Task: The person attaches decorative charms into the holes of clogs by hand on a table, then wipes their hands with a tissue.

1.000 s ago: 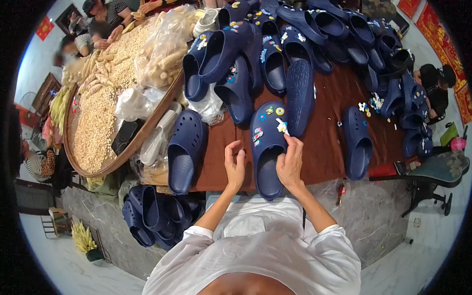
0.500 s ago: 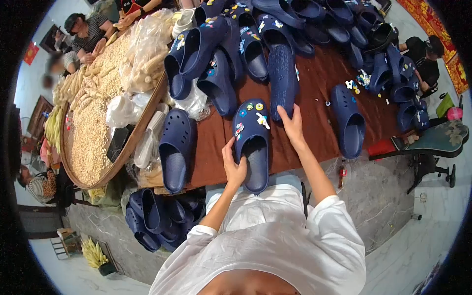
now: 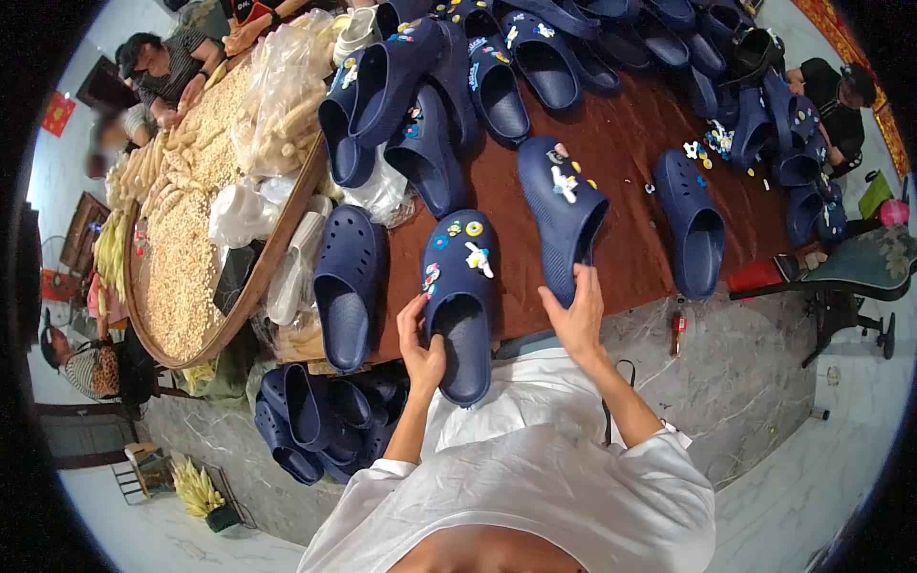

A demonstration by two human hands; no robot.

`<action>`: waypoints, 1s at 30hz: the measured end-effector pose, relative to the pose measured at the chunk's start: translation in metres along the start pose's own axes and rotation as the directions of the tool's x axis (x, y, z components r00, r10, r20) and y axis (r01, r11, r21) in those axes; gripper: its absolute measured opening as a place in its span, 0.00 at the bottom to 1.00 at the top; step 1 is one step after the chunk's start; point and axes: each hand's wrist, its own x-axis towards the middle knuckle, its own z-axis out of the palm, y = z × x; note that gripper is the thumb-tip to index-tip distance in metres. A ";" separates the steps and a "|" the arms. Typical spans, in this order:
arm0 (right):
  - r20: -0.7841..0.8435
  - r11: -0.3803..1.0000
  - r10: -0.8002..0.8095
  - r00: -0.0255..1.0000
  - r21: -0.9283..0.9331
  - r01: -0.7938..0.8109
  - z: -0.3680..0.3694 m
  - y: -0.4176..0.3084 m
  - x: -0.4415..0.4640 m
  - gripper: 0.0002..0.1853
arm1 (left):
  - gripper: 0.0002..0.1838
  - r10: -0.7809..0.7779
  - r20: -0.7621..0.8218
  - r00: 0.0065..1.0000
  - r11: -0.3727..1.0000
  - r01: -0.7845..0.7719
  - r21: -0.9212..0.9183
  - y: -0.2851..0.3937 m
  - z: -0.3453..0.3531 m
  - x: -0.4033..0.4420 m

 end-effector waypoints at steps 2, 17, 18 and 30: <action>0.055 0.998 -0.025 0.998 -0.060 0.029 -0.007 -0.011 -0.012 0.27 | 0.37 -0.015 0.001 1.000 0.999 0.015 0.038 0.000 -0.008 -0.004; 0.494 0.953 -0.217 0.842 -0.082 0.293 0.020 -0.047 -0.060 0.19 | 0.34 0.049 -0.197 0.979 0.998 -0.054 -0.022 -0.032 -0.010 0.003; 0.466 0.953 -0.284 0.838 0.039 0.301 0.016 -0.047 -0.056 0.21 | 0.32 0.051 -0.195 0.979 0.998 -0.055 -0.015 -0.032 -0.010 0.002; -0.257 0.917 -0.129 0.958 -0.398 0.016 -0.112 0.086 0.044 0.31 | 0.21 0.405 -0.251 0.879 0.911 -0.363 0.196 0.062 0.004 0.020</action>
